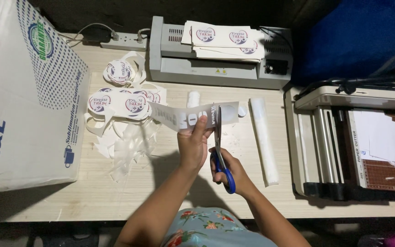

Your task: The person uses blue-handled scissors to cut circular stickers from a roll of white material on a wooden table. They repeatedly cut individual stickers and place them on the table next to a pile of previously cut stickers.

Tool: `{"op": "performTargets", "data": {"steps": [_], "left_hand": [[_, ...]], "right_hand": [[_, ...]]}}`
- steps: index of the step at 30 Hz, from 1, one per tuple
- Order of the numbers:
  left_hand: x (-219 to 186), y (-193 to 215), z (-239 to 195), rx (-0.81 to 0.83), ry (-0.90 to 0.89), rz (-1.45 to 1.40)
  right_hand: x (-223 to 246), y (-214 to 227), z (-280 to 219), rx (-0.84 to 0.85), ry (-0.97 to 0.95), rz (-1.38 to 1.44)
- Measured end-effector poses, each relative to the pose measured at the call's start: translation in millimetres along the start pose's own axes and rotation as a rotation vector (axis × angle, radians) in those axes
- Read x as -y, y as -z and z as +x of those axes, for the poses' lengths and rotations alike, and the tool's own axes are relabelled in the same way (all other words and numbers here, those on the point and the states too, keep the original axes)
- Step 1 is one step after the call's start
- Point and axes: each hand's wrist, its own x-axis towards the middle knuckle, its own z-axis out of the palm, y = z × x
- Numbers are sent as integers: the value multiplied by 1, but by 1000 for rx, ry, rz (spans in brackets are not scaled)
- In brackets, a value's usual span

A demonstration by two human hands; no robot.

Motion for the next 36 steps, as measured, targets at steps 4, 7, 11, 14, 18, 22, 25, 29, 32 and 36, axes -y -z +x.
{"op": "performTargets", "data": {"steps": [4,7,11,14,18,22,25,29,32,36], "left_hand": [[-2,0,-1,1,12,6],[0,2,-1,0,15,-9],[4,7,-1,4,9,41],[3,5,0,-4,27,22],[3,3,1,-19,43,47],[23,17,4,-55,109,45],[29,23,8,-1,96,111],[35,29,14,-16,117,84],[42,38,17,-42,126,93],[59,59,24,-101,183,143]], "right_hand": [[-2,-2,-2,-14,-53,55],[-6,-2,-3,-14,-39,66],[-4,-4,-4,-43,-57,-6],[-5,-5,-4,-61,-84,-37],[-17,-3,-4,-74,-100,19],[-31,6,1,-14,43,200],[-35,9,5,-58,14,115],[-43,7,10,-99,-29,105],[-52,6,11,-142,-87,69],[-76,6,14,-186,-173,53]]}}
